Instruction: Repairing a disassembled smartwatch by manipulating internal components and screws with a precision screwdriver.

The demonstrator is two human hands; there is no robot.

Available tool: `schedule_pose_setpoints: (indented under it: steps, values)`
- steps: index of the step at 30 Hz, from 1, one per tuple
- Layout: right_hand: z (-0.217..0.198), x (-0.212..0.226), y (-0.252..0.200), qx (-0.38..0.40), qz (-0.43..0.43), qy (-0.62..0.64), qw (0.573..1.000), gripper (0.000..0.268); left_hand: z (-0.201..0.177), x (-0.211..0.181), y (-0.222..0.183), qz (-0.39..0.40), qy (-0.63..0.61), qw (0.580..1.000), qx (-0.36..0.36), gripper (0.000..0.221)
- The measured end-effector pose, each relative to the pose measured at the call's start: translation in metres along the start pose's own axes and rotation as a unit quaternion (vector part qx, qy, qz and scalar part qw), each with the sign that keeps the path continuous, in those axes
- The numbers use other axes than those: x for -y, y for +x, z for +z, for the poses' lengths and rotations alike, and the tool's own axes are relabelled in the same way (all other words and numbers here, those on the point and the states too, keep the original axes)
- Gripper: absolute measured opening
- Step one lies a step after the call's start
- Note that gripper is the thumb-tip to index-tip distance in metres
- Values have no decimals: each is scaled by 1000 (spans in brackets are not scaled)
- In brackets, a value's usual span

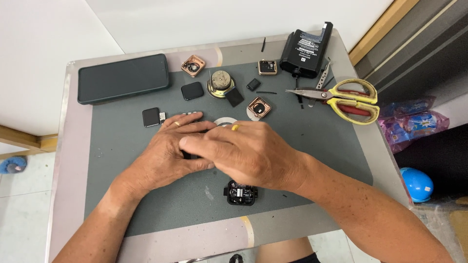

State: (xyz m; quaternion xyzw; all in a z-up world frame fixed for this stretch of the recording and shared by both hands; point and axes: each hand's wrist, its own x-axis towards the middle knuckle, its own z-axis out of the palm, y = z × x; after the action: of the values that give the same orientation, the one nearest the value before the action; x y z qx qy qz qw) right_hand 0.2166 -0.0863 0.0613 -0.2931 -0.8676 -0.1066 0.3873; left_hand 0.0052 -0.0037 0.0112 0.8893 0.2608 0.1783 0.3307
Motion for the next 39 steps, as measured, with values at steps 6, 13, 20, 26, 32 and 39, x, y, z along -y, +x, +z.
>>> schedule_pose_setpoints:
  steps: [6, 13, 20, 26, 32, 39]
  values:
    - [5, -8, -10, -3, 26, 39, 999, 54, -3, -3, 0, 11, 1, 1000, 10, 44]
    - [-2, 4, 4, 5, -7, 34, 999, 30, 0, 3, 0, 39, 48, 998, 6, 47]
    - [-11, -13, -4, 28, 26, 26, 999, 46, 1, -10, -1, -29, 7, 1000, 5, 55]
    - [-3, -9, -5, 9, -5, -19, 1000, 35, 0, -12, -4, 25, 21, 999, -9, 50]
    - [-5, -4, 0, 32, 12, 49, 998, 49, -2, -4, -4, 57, 22, 998, -5, 52]
    - [-8, -13, -4, 48, 42, 63, 996, 46, -1, 10, -3, 57, 39, 997, 19, 60]
